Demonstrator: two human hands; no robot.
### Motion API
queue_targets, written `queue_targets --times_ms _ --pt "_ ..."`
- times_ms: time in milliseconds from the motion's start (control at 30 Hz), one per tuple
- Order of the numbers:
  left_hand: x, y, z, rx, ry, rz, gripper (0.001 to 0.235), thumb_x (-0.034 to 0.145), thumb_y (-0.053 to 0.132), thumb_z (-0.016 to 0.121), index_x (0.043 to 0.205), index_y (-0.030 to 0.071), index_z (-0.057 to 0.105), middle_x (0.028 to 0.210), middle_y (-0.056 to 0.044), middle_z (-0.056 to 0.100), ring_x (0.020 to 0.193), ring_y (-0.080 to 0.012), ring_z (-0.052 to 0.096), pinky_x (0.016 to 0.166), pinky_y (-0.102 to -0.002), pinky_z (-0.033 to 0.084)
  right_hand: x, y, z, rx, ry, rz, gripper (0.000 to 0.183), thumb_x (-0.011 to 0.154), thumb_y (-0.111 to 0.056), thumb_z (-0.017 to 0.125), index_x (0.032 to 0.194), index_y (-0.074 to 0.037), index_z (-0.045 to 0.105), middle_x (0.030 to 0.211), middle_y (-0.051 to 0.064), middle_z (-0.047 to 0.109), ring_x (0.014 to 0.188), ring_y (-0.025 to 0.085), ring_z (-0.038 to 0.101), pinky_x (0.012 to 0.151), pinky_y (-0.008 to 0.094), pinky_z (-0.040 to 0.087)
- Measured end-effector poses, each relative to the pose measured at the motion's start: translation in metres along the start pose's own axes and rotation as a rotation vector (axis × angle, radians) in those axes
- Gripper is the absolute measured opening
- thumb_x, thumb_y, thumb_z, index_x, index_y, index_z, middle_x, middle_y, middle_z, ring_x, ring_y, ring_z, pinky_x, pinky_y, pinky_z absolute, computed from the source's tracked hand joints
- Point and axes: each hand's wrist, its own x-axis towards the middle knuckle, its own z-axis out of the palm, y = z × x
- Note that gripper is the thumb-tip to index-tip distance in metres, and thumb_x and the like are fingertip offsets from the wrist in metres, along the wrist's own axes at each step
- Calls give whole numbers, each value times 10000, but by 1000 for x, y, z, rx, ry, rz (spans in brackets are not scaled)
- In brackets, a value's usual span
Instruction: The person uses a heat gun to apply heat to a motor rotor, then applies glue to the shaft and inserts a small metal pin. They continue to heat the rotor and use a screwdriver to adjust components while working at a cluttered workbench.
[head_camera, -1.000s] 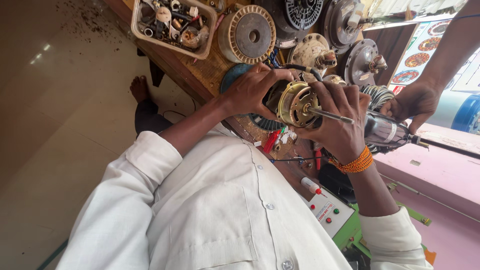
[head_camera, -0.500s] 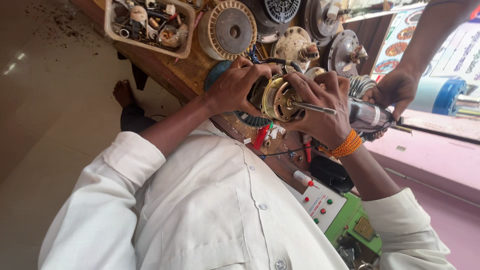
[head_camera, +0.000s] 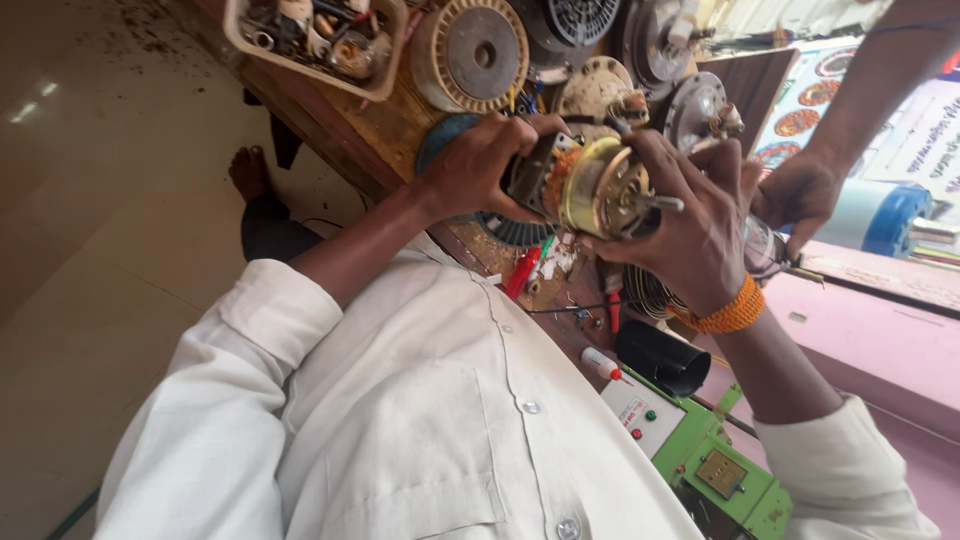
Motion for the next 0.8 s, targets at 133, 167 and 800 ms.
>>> queue_targets --times_ms 133,167,800 --pt "-3 3 -3 36 30 1 804 757 400 992 1118 98 340 1453 -169 567 1278 -347 620 1079 -451 498 6 -5 4 -113 16 33 1076 510 -498 1008 1422 -100 601 1322 43 714 1023 300 523 954 431 379" --pt "-5 6 -3 62 37 11 807 745 391 999 1112 92 346 1441 -173 570 1265 -342 626 1070 -470 490 7 -8 5 -107 15 41 1081 503 -490 1001 1432 -108 603 1342 42 710 1031 303 507 960 424 394" --pt "-11 9 5 -10 64 -49 789 765 356 996 1193 100 384 1489 -144 544 1376 -351 571 1157 -460 466 7 -14 20 36 -44 125 1068 562 -367 980 1497 -105 534 1402 81 669 1156 313 555 1026 458 385"
